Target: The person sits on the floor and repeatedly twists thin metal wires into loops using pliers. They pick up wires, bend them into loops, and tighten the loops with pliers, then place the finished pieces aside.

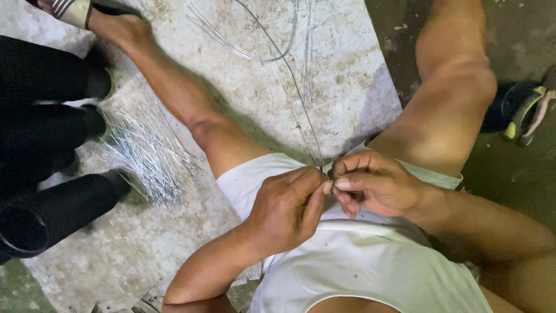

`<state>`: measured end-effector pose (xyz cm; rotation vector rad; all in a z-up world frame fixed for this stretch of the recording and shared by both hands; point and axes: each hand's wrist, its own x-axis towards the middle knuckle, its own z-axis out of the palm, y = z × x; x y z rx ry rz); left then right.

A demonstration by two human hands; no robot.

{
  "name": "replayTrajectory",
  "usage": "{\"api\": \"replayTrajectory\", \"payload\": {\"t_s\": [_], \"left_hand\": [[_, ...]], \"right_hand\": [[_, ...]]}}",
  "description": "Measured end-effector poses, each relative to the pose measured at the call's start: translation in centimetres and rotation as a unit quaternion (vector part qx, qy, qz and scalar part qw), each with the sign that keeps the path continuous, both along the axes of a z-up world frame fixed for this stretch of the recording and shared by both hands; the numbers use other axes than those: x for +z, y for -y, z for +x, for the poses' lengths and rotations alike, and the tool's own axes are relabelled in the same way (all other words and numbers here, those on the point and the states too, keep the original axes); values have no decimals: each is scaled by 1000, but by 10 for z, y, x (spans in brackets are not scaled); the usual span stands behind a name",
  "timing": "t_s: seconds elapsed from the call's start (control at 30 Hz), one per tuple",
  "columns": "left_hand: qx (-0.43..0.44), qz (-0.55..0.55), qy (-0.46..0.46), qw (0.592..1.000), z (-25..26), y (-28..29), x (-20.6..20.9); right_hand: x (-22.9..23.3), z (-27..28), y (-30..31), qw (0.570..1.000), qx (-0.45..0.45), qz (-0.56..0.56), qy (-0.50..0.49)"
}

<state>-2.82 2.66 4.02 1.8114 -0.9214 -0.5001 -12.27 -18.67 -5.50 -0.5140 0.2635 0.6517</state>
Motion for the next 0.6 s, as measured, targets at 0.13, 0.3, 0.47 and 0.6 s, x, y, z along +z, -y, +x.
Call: {"api": "replayTrajectory", "payload": {"t_s": [0.13,0.3,0.47,0.6], "left_hand": [[4,-5,25,1000,-4,0,-4],[31,-40,86,995,-9,5,-20],[12,-78,159,984,-14,7,-38],[11,-83,185,979,-17,8,-51]], "right_hand": [[9,0,2,998,11,-61,-1],[13,0,8,996,-4,-83,-23],[10,-6,12,995,-14,-94,-22],[6,-11,10,989,-13,-144,-25]]}}
